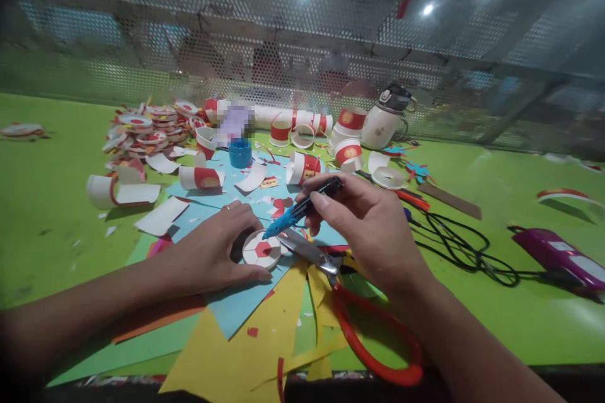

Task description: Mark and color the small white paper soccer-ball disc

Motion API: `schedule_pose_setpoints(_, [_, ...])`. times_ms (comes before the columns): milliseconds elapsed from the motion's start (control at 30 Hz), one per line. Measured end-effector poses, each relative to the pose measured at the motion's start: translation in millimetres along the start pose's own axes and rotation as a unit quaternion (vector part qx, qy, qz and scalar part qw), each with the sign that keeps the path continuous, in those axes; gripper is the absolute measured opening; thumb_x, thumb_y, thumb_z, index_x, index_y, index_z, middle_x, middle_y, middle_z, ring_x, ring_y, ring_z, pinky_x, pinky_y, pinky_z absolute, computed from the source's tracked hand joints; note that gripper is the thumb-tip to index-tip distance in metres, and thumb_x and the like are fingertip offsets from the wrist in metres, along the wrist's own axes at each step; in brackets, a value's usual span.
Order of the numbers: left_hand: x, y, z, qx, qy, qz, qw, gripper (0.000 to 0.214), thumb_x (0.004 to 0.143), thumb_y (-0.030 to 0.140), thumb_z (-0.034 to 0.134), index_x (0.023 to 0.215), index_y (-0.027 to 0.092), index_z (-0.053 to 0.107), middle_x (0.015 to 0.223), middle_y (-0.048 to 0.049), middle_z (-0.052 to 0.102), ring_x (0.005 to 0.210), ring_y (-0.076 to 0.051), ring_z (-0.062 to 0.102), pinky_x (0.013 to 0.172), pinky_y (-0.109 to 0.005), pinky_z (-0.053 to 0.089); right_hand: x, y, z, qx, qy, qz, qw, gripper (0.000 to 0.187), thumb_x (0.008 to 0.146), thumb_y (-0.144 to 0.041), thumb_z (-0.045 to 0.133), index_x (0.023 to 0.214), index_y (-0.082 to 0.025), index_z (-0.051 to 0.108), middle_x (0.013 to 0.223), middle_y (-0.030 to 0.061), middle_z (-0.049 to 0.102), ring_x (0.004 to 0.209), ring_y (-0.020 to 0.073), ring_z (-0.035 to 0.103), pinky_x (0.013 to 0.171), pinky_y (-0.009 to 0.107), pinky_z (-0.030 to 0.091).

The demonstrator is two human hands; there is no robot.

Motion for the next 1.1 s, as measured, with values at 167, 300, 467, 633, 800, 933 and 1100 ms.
schedule_pose_setpoints(167, [-3.9,3.5,3.6,-0.013,0.001,0.011,1.000,0.052,0.065,0.057,0.080,0.089,0.018,0.055,0.092,-0.0043,0.054,0.087,-0.024,0.049,0.074,-0.036,0.040,-9.2,-5.5,9.8,-0.108,0.004,-0.011,0.994,0.009,0.086,-0.018,0.067,0.091,-0.022,0.072,0.079,-0.0003,0.070,0.063,0.0093,0.065,0.058,0.018,0.058])
schedule_pose_setpoints(300, [-4.4,2.5,5.7,-0.007,-0.016,-0.005,1.000,0.054,0.063,0.058,0.082,0.086,0.017,0.055,0.093,-0.0046,0.054,0.087,-0.024,0.049,0.073,-0.035,0.040,-15.0,-13.4,16.9,-0.151,0.018,-0.034,0.988,0.011,0.084,-0.016,0.067,0.090,-0.024,0.072,0.075,-0.0007,0.070,0.060,0.0105,0.066,0.056,0.019,0.058])
schedule_pose_setpoints(467, [-1.8,1.2,6.1,-0.004,-0.034,-0.028,0.999,0.057,0.061,0.062,0.081,0.086,0.018,0.056,0.092,-0.0045,0.055,0.086,-0.024,0.049,0.070,-0.034,0.040,-18.2,-13.9,23.0,-0.197,0.023,-0.055,0.979,0.009,0.084,-0.019,0.066,0.089,-0.025,0.072,0.076,0.0006,0.070,0.063,0.0123,0.067,0.059,0.020,0.059])
schedule_pose_setpoints(633, [-2.1,2.8,2.3,-0.010,-0.044,-0.040,0.998,0.062,0.058,0.067,0.081,0.089,0.018,0.057,0.094,-0.0049,0.055,0.088,-0.025,0.050,0.073,-0.036,0.041,-17.7,-11.5,23.3,-0.200,0.019,-0.060,0.978,0.009,0.084,-0.018,0.066,0.088,-0.025,0.071,0.077,0.0004,0.071,0.063,0.0122,0.068,0.059,0.020,0.060])
schedule_pose_setpoints(800, [-4.5,0.3,-3.0,-0.040,-0.065,-0.063,0.995,0.051,0.064,0.054,0.081,0.093,0.019,0.056,0.094,-0.0034,0.055,0.087,-0.024,0.051,0.072,-0.035,0.041,-15.5,-8.6,24.5,-0.198,0.013,-0.049,0.979,0.009,0.083,-0.019,0.066,0.089,-0.024,0.071,0.075,-0.0004,0.070,0.061,0.0109,0.067,0.058,0.018,0.059])
schedule_pose_setpoints(933, [-5.1,-2.5,-3.8,-0.057,-0.071,-0.058,0.994,0.045,0.067,0.045,0.079,0.098,0.022,0.055,0.094,-0.0019,0.055,0.086,-0.023,0.051,0.071,-0.034,0.040,-15.3,-9.2,26.1,-0.199,0.015,-0.051,0.979,0.010,0.082,-0.017,0.066,0.087,-0.025,0.072,0.077,0.0001,0.071,0.063,0.0120,0.069,0.059,0.019,0.060])
schedule_pose_setpoints(1100, [-4.2,-3.8,-2.0,-0.069,-0.068,-0.038,0.995,0.041,0.070,0.046,0.076,0.095,0.021,0.055,0.094,-0.0024,0.055,0.085,-0.022,0.050,0.070,-0.033,0.040,-15.5,-7.9,26.1,-0.191,0.017,-0.047,0.980,0.010,0.082,-0.018,0.067,0.088,-0.025,0.071,0.077,0.0006,0.071,0.061,0.0132,0.068,0.057,0.022,0.060])
Point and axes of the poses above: each hand's wrist, its own x-axis towards the middle knuckle, its own z-axis out of the palm, y = z × x, the point moved 6 cm from there along x, towards the middle knuckle
